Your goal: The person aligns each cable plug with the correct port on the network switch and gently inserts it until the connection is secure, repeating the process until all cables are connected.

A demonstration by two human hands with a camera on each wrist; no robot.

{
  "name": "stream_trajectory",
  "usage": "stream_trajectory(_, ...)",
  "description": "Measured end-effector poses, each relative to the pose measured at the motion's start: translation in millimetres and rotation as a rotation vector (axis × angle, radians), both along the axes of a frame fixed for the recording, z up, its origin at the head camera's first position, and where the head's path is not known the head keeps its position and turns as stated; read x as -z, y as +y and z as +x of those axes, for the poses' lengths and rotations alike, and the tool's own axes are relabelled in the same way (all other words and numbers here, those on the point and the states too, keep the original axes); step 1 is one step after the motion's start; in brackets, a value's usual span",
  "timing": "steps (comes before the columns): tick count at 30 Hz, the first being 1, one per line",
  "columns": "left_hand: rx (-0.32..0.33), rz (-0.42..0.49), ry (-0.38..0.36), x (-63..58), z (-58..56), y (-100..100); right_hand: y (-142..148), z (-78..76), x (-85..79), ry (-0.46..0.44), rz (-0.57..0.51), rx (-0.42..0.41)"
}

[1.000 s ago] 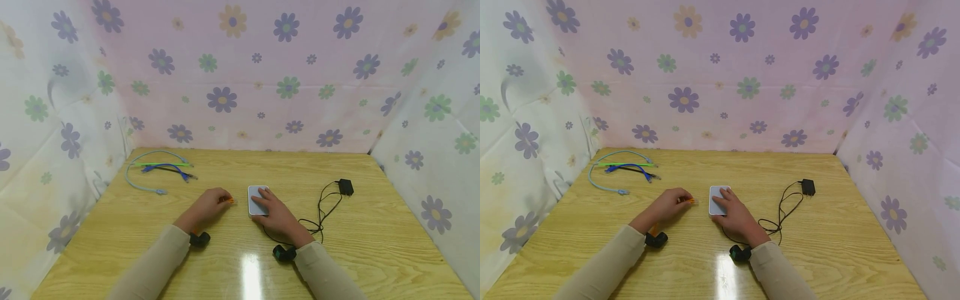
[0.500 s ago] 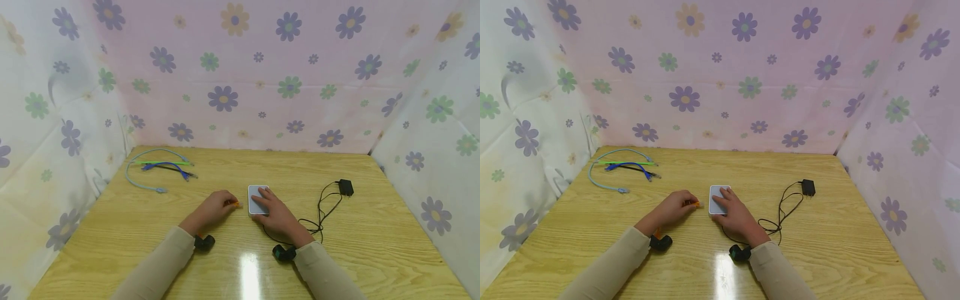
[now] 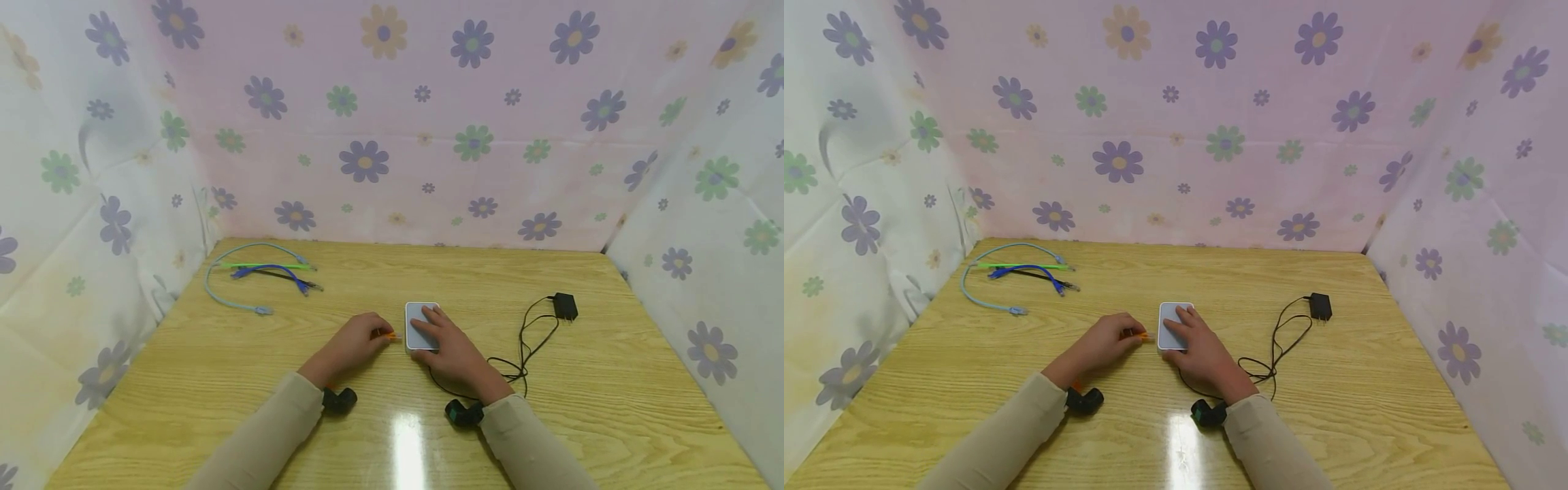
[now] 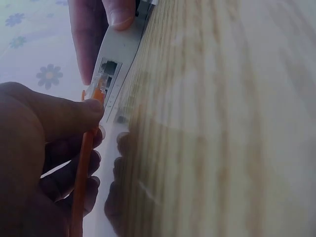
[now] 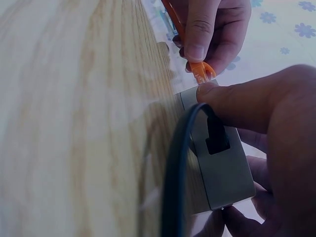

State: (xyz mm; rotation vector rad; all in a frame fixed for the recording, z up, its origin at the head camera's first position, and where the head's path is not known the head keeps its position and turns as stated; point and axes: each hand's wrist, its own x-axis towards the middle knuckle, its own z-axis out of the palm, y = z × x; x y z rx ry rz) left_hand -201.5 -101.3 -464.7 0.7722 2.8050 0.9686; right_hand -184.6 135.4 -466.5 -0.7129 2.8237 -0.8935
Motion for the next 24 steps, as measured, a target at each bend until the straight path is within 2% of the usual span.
stream_trajectory(24,0.016,0.021,-0.021,3.5,3.1,5.0,-0.2,-1.4,2.1,0.006,0.017,-0.003)
